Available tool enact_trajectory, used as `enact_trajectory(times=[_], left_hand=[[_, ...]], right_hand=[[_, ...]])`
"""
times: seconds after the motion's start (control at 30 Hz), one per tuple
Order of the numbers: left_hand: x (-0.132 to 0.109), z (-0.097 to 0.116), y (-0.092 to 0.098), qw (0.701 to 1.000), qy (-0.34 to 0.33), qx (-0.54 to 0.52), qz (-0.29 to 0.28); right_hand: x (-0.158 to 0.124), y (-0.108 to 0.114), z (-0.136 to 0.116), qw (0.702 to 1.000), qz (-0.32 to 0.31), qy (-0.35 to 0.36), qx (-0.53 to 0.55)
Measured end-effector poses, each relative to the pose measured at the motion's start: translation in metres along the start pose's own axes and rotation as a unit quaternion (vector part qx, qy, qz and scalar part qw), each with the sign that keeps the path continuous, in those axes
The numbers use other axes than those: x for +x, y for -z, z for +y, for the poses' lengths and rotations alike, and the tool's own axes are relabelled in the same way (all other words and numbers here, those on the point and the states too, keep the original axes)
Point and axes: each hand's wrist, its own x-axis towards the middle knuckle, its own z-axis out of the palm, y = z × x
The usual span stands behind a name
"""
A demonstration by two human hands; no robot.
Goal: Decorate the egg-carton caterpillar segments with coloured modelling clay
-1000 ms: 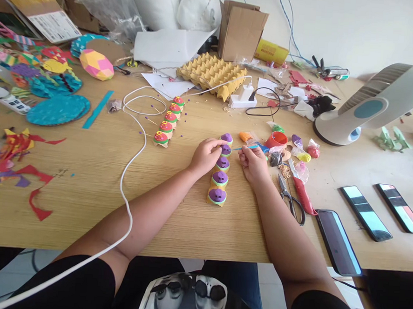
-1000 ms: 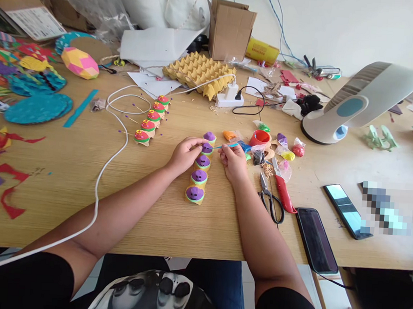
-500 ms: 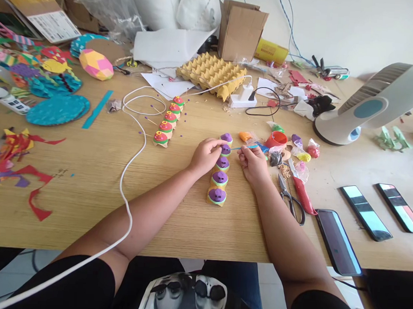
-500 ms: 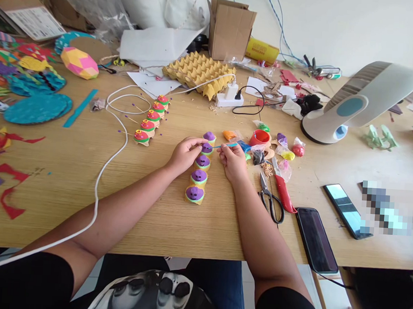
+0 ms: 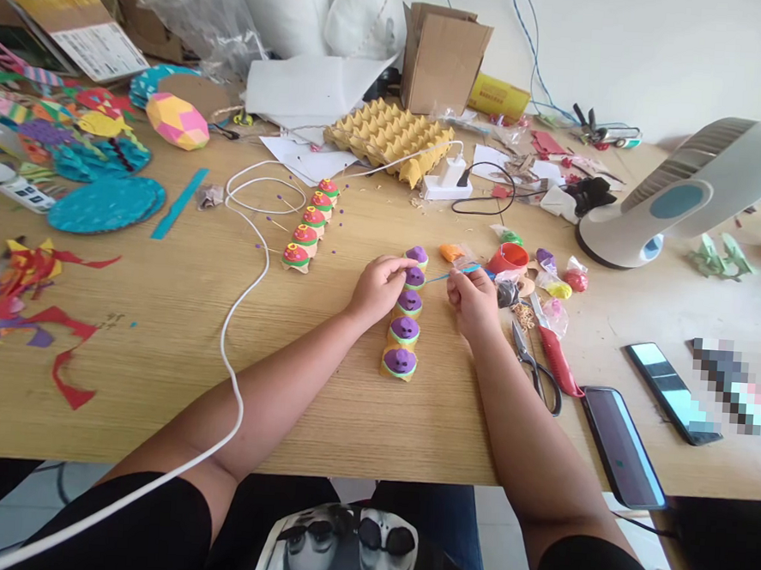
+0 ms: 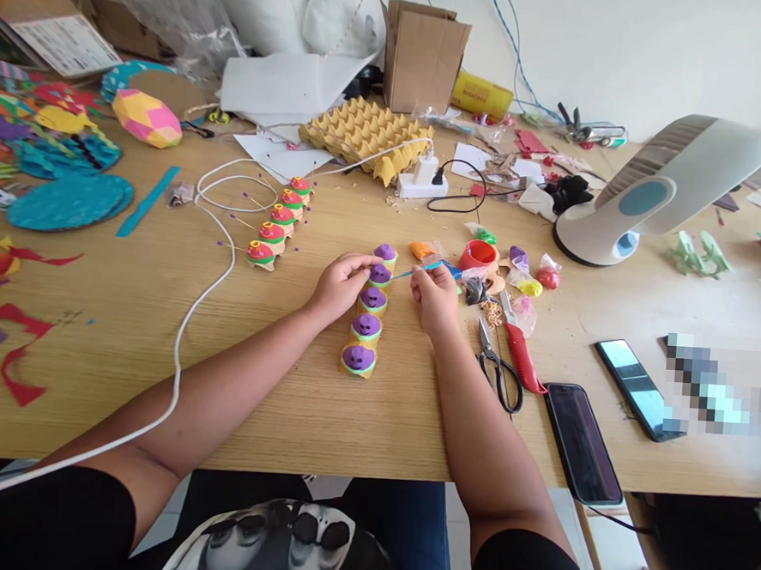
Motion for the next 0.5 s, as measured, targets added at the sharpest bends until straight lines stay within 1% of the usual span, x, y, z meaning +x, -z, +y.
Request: enact_trajectory(times=[0.07,0.13,0.2,0.27,0.33,0.37,0.43,0.5], left_hand=[[0.000,0.001,0.000,1.000,0.006,-0.004,0.004],[0.000,0.003,0.000,1.000,0.012,-0.010,0.008],[-0.001,0.004,0.000,1.000,0.017,-0.019,0.012],[0.000,0.004,-0.001,0.999,0.026,-0.029,0.020],[0.000,0.004,-0.001,0.998,0.032,-0.041,0.030],[0.000,0.004,-0.001,0.998,0.033,-0.047,0.036],[0.000,0.004,-0.001,0.997,0.028,-0.052,0.049],[-0.001,0.005,0.000,0.997,0.016,-0.047,0.063]], right_hand=[[0.000,0.005,-0.002,0.992,0.010,0.042,-0.116],[0.000,0.010,-0.004,0.974,0.014,0.065,-0.216],[0.001,0.013,-0.003,0.966,0.018,0.069,-0.248],[0.003,0.015,-0.004,0.975,0.039,0.069,-0.208],[0.005,0.015,-0.005,0.988,0.067,0.058,-0.128],[0.005,0.014,-0.006,0.993,0.072,0.039,-0.079],[0.004,0.012,-0.010,0.998,0.052,-0.022,0.030],[0.000,0.010,-0.014,0.988,0.009,-0.082,0.132]])
